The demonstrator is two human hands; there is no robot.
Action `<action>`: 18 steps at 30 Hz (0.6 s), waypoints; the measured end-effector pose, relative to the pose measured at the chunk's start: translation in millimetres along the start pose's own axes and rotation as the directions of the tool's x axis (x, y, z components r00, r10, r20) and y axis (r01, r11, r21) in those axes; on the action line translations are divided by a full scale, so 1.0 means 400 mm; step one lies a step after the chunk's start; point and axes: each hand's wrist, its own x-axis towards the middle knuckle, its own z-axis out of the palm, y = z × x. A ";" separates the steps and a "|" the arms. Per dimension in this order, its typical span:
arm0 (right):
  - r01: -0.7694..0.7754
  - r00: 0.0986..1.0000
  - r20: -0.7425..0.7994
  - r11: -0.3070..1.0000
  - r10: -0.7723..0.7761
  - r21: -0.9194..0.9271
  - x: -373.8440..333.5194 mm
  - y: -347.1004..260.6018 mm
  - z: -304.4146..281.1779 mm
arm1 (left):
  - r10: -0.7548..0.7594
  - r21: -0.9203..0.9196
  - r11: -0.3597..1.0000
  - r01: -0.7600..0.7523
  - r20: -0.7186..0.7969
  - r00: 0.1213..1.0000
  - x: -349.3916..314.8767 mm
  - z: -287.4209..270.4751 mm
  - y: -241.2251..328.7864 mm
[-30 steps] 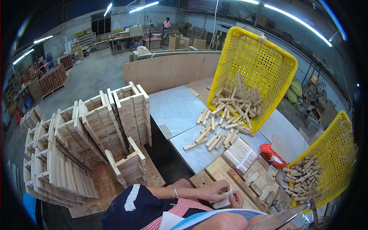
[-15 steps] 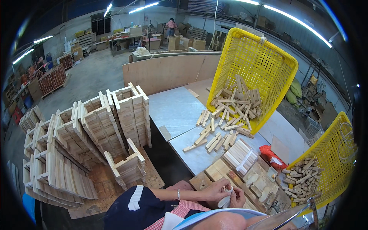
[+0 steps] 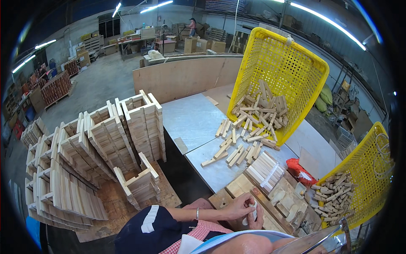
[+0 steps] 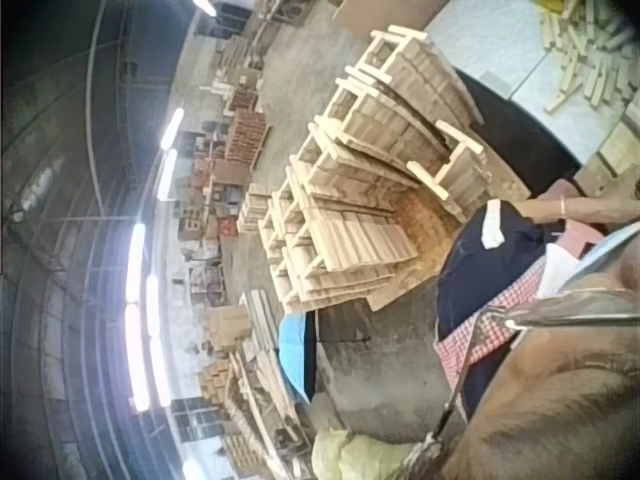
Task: Assembling wooden blocks using glue and a hammer.
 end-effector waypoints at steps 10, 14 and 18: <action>-0.120 0.978 -0.150 0.980 0.144 0.161 -0.018 -0.018 0.015 | -0.141 -0.158 0.973 0.169 0.177 0.974 -0.019 -0.012 0.034; -0.070 0.969 -0.215 0.972 0.120 0.225 -0.020 0.029 -0.011 | -0.090 -0.101 0.989 0.112 0.201 0.975 -0.023 -0.011 0.031; -0.061 0.968 -0.241 0.996 0.077 0.072 -0.016 0.017 -0.028 | -0.122 -0.158 0.972 0.173 0.293 0.948 -0.026 -0.004 0.038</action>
